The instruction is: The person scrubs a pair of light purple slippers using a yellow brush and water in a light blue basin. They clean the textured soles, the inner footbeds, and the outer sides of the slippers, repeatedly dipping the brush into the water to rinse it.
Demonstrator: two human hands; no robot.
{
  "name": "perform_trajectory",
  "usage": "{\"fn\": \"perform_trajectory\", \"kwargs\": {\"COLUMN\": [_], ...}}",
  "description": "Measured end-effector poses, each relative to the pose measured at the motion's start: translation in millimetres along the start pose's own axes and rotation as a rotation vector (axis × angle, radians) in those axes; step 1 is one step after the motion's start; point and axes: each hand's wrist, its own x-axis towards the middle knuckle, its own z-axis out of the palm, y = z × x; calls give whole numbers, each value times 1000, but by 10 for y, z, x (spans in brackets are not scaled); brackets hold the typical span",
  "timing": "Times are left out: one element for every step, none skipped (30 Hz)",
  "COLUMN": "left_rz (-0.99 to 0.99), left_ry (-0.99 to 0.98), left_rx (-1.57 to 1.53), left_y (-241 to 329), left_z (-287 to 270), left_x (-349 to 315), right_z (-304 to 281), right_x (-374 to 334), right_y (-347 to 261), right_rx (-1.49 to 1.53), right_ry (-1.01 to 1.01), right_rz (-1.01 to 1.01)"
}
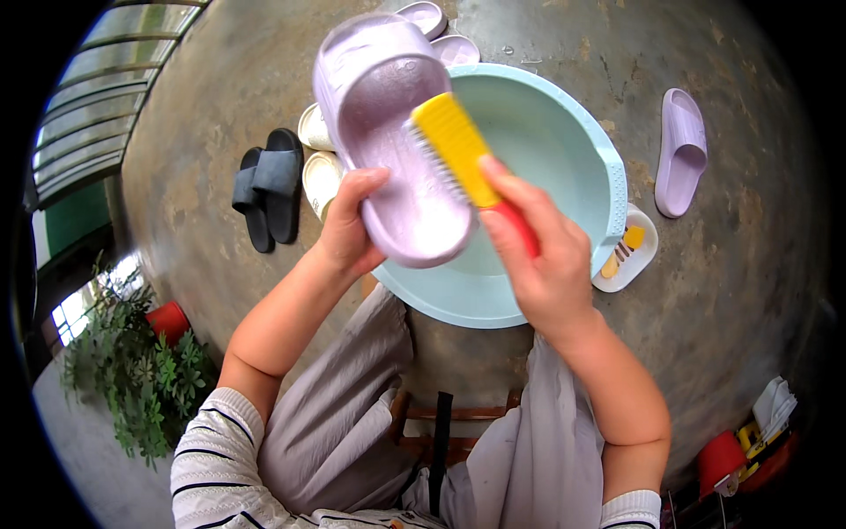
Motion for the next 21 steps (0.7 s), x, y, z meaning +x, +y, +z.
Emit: {"fn": "perform_trajectory", "kwargs": {"left_rz": [-10, -19, 25, 18, 12, 5, -52, -80, -111, -144, -167, -195, -231, -267, -288, -286, -283, -277, -323, -369, -400], "left_ry": [40, 79, 158, 197, 238, 278, 133, 111, 88, 64, 69, 69, 125, 180, 145, 140, 135, 135, 106, 78, 51], "left_rx": [18, 35, 48, 50, 52, 57, 57, 47, 36, 25, 62, 97, 129, 160, 141, 110, 79, 49, 66, 84, 84], "left_y": [29, 48, 36, 22, 13, 18, 83, 88, 64, 34, -3, -50, -89, -114, -113, -137, -166, -171, -135, -86, -105], "left_z": [-16, -32, -59, -71, -73, -63, -39, -42, -54, -70, -80, -93, -84, -89, -121, -170, -230, -296, -330, -365, -376], "left_x": [36, 70, 116, 125, 125, 124, 101, 95, 82, 64, 15, -21, -76, -103, -108, -95, -66, -35, -30, -29, -30], "right_z": [-35, -66, -133, -170, -153, -128, -195, -229, -169, -188, -219, -262, -330, -356, -356, -357, -365, -334, -323, -349, -415], "right_x": [-27, -67, -87, -105, -145, -168, -179, -160, -158, -129, -74, -20, 48, 137, 224, 216, 190, 67, 2, 30, 69], "right_y": [20, 40, 30, 10, 27, 10, -39, -78, -93, -76, -35, 17, 80, 129, 192, 176, 159, 50, -24, -22, -5], "right_rx": [58, 118, 95, 72, 54, 38, 26, 13, -11, -39, -67, -99, -173, -226, -188, -171, -153, -152, -148, -170, -200], "right_ry": [9, 22, -55, -133, -146, -155, -228, -302, -238, -224, -209, -195, -149, -58, -7, -24, -43, -132, -220, -205, -190], "right_rz": [33, 68, 103, 137, 42, -49, -82, -115, -166, -201, -237, -267, -208, -129, -126, -154, -178, -235, -294, -260, -222]}}
